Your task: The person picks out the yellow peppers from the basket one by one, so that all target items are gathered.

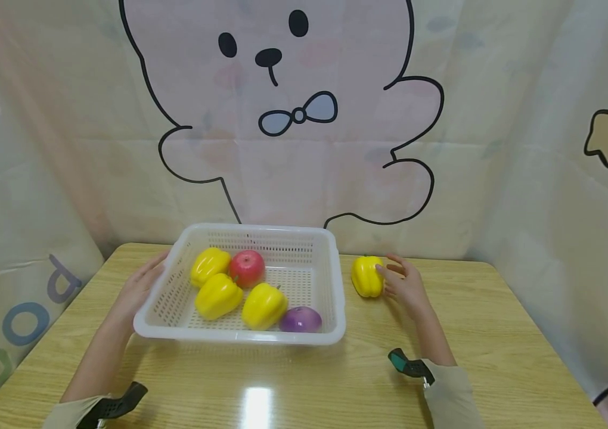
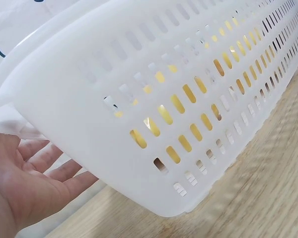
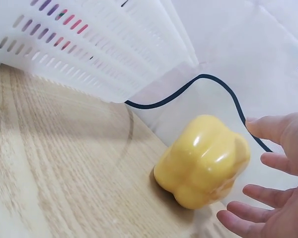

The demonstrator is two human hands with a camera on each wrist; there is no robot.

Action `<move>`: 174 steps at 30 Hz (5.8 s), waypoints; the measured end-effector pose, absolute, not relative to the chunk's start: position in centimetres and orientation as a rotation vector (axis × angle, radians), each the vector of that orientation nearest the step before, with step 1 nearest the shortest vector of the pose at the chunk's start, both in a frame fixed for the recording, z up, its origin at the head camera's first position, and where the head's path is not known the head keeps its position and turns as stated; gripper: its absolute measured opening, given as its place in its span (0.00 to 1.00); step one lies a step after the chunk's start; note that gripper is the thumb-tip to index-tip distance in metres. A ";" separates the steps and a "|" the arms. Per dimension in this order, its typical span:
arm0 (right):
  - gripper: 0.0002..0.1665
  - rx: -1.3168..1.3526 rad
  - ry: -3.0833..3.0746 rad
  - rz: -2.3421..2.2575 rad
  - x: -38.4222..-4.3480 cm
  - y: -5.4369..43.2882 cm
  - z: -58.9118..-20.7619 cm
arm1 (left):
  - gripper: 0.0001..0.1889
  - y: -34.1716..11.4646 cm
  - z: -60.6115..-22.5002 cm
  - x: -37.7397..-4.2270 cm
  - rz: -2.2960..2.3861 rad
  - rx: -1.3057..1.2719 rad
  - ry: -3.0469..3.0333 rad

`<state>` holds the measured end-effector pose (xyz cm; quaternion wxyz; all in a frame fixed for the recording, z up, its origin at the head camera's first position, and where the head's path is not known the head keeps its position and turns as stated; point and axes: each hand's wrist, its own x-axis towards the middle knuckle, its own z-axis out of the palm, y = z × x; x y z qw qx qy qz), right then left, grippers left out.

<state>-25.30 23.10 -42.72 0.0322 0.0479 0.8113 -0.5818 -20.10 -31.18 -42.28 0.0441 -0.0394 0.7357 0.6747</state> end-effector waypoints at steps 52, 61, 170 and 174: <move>0.37 -0.046 2.695 -1.749 -22.7 21.8 -36.6 | 0.36 -31.1 -42.4 -20.1 2.059 -0.149 2.237; 0.36 -0.084 2.696 -1.753 -21.8 21.1 -35.2 | 0.36 -31.1 -42.3 -20.1 2.051 -0.144 2.234; 0.28 -0.444 2.353 -1.744 -20.7 9.8 -35.1 | 0.36 -30.8 -42.4 -20.0 2.008 -0.180 2.299; 0.28 -0.419 2.331 -1.727 -20.9 9.6 -35.2 | 0.37 -30.8 -42.3 -20.0 2.008 -0.185 2.300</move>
